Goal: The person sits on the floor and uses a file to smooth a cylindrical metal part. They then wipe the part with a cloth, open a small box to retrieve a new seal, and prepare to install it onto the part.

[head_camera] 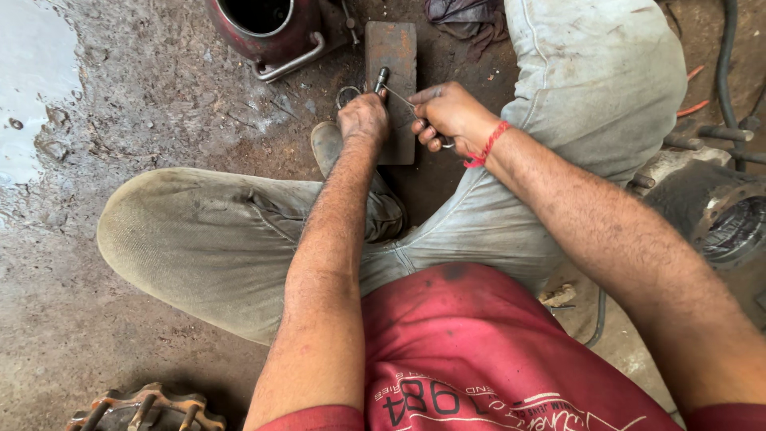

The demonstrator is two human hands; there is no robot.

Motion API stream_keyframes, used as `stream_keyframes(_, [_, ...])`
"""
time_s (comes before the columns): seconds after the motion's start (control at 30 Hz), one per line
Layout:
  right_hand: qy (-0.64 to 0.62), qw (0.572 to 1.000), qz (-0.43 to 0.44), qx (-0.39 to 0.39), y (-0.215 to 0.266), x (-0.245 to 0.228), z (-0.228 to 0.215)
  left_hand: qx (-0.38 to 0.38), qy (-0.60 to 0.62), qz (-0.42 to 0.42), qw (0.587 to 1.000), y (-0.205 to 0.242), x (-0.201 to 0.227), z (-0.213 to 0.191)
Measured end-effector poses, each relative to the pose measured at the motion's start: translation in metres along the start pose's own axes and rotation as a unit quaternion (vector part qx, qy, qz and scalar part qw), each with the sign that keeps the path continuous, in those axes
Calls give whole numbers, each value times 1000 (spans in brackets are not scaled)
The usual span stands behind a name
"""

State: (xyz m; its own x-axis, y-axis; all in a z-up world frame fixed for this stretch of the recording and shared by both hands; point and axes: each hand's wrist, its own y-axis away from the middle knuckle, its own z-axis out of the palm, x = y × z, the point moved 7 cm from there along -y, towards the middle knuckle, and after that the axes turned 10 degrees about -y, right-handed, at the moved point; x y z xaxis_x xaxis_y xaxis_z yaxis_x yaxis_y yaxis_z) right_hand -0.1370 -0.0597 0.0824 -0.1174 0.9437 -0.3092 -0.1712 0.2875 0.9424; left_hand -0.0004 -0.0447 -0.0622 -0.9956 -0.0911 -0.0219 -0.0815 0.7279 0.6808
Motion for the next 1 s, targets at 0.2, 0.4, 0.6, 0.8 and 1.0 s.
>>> stream_keyframes(0.2, [54, 998, -30, 24, -13, 1, 10, 63, 40, -25, 997, -5, 5, 19])
stream_keyframes(0.4, [98, 992, -59, 46, -12, 4, 7, 60, 51, 26, 997, -10, 1, 5])
stream_keyframes(0.6, [150, 982, -101, 51, -9, 15, 6, -72, 171, 9, 983, 7, -26, -27])
stream_keyframes(0.8, [126, 988, -86, 24, -13, 13, -4, -72, 177, 11, 981, 27, -28, -54])
stream_keyframes(1.0, [368, 859, -349, 69, 11, 6, 6, -113, 194, -6, 975, 26, -26, -38])
